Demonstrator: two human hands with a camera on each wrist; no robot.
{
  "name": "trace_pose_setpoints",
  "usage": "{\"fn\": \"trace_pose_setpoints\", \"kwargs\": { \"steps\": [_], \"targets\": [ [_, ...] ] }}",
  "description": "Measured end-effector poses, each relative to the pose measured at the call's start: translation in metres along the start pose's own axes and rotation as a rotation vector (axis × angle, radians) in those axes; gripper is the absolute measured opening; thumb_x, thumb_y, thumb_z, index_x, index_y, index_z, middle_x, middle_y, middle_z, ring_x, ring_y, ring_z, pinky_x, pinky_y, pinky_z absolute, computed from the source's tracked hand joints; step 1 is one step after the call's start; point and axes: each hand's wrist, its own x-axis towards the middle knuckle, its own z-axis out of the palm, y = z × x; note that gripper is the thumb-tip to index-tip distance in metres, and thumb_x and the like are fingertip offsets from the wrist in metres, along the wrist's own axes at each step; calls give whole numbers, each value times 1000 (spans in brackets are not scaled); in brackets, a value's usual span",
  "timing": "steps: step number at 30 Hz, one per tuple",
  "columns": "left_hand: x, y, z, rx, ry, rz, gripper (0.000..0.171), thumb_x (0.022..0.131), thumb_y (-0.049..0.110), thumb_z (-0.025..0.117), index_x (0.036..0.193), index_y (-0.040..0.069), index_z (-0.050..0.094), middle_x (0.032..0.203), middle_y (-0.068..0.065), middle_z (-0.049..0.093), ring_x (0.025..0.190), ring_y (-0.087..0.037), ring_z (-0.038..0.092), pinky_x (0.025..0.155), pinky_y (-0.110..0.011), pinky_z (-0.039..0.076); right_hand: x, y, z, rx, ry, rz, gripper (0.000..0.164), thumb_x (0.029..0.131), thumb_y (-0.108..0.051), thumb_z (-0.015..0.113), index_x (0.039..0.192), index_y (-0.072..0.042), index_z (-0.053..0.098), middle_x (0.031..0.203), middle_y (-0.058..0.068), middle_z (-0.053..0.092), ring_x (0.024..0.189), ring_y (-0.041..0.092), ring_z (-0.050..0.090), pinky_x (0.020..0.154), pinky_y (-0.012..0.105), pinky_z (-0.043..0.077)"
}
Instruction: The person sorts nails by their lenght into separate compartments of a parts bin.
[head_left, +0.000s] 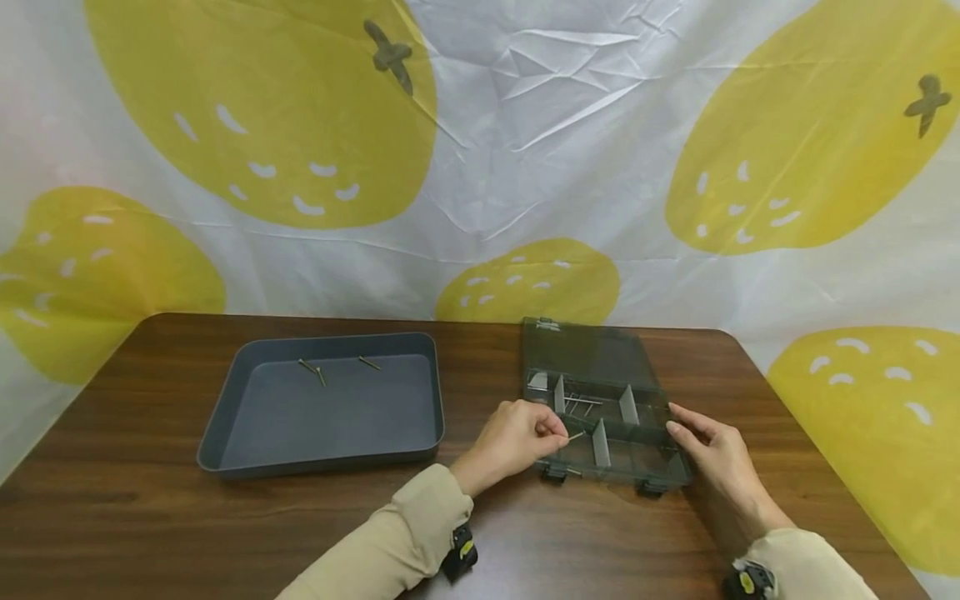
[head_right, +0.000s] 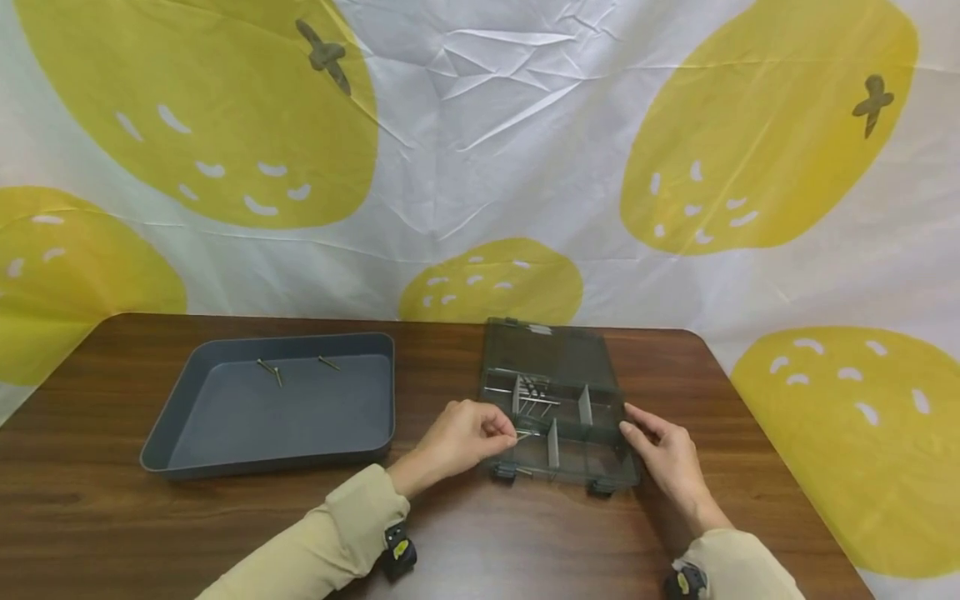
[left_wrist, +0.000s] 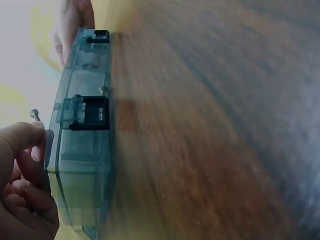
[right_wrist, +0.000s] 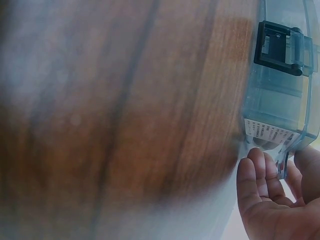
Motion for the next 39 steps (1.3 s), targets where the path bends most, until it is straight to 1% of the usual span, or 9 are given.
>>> {"fn": "trace_pose_setpoints", "kwargs": {
  "steps": [3, 6, 11, 16, 26, 29, 33, 36, 39],
  "targets": [
    [1, 1, 3, 60, -1, 16, 5, 81, 20, 72, 77, 18, 73, 69, 9, 67, 57, 5, 50, 53, -14, 38, 1, -1, 0, 2, -1, -3, 43, 96, -22, 54, 129, 6, 53, 125, 28, 55, 92, -26, 38, 71, 3, 41],
    [1, 3, 4, 118, -4, 18, 4, 80, 22, 73, 77, 20, 73, 69, 11, 67, 57, 5, 50, 53, -14, 37, 2, -1, 0, -1, -3, -2, 43, 96, -22, 54, 129, 6, 53, 125, 28, 55, 92, -27, 38, 71, 3, 40],
    [1, 3, 7, 181, 2, 16, 4, 80, 25, 73, 76, 24, 72, 70, 15, 67, 57, 6, 51, 52, -14, 37, 2, -2, 1, -3, -6, 2, 43, 96, -22, 54, 129, 5, 53, 125, 27, 55, 92, -26, 38, 71, 3, 40],
    [0, 2, 9, 209, 8, 31, 4, 80, 26, 73, 76, 25, 72, 70, 16, 67, 57, 6, 52, 51, -13, 37, 2, -2, 1, -6, -2, -5, 43, 96, -22, 55, 128, 6, 53, 124, 28, 55, 93, -25, 40, 71, 3, 40],
    [-1, 2, 8, 228, 5, 40, 4, 79, 29, 73, 78, 25, 73, 72, 17, 68, 58, 7, 52, 51, -13, 37, 3, -2, 2, -7, 6, -13, 42, 96, -22, 55, 127, 6, 54, 123, 27, 56, 94, -25, 39, 72, 2, 39],
    [-2, 0, 8, 203, 7, 53, 4, 80, 28, 73, 79, 24, 74, 72, 16, 69, 59, 7, 52, 52, -12, 37, 2, -2, 2, -13, -1, -6, 42, 96, -22, 55, 128, 6, 54, 124, 28, 55, 93, -26, 38, 71, 2, 39],
    [-5, -3, 4, 55, 5, 63, 4, 80, 21, 74, 79, 17, 73, 72, 9, 69, 59, 6, 54, 55, -12, 39, 0, -1, 2, -22, -5, -3, 42, 95, -21, 56, 128, 6, 54, 124, 28, 55, 94, -26, 38, 71, 1, 39],
    [-8, -5, -5, -58, 14, 49, 4, 81, 17, 73, 79, 13, 73, 71, 5, 69, 57, 4, 53, 56, -13, 42, 0, 0, 3, -25, 8, -8, 41, 95, -20, 56, 127, 6, 55, 123, 28, 56, 94, -26, 38, 71, 1, 38],
    [-11, -6, -20, -96, 31, 19, 4, 82, 17, 72, 81, 13, 72, 72, 4, 69, 56, 3, 53, 56, -15, 43, 1, 1, 2, -23, 19, -13, 41, 95, -20, 56, 126, 6, 55, 123, 28, 56, 94, -26, 39, 72, 0, 38]
  ]
}}
